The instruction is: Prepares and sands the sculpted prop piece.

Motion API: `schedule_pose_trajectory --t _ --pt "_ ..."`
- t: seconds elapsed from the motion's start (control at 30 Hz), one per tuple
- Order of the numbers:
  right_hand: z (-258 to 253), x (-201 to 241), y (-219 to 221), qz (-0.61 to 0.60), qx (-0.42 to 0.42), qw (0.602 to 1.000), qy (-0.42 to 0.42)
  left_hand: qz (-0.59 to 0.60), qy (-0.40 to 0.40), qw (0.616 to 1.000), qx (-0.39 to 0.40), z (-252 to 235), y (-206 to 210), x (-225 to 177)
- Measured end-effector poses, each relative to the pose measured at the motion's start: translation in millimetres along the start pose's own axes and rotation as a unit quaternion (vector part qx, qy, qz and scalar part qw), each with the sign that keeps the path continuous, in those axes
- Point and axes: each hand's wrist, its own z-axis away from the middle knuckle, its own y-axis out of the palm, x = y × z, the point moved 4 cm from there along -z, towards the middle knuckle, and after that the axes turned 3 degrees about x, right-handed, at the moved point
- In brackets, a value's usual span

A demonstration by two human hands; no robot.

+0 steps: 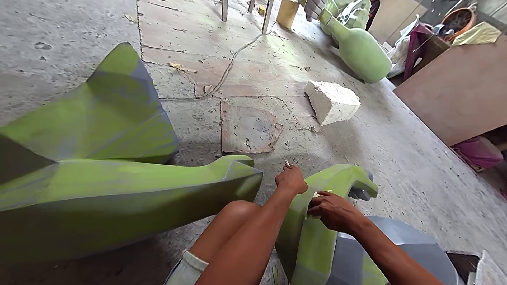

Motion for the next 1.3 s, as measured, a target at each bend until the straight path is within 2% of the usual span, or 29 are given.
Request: schedule_pose_trajectory --t 0.17,0.53,0.67,0.83,1.07,1.3 --pt "12.1 -2.2 7.8 0.002 -0.034 0.999 -0.003 -0.004 -0.002 1.0 0.005 0.0 1.8 -0.4" --pt "23.9 2.8 8.2 0.022 -0.024 0.999 0.023 -0.014 0.001 0.999 0.044 0.1 6.0 -0.8" --pt "21.4 4.6 -2.9 0.042 0.004 0.998 0.039 -0.001 0.007 1.0 0.027 1.7 4.0 -1.6" --pt "18.0 1.1 -26.3 0.02 -0.094 0.993 0.074 -0.002 -0.013 1.0 0.017 0.8 -6.6 -2.0" --pt "-12.9 -1.4 -20.4 0.019 0.009 0.998 0.058 0.009 -0.003 1.0 0.01 0.8 -4.6 -1.8" --pt "-26.7 2.5 -27.0 0.022 0.016 0.998 0.057 -0.008 -0.012 1.0 0.02 -2.6 -5.0 -1.3"
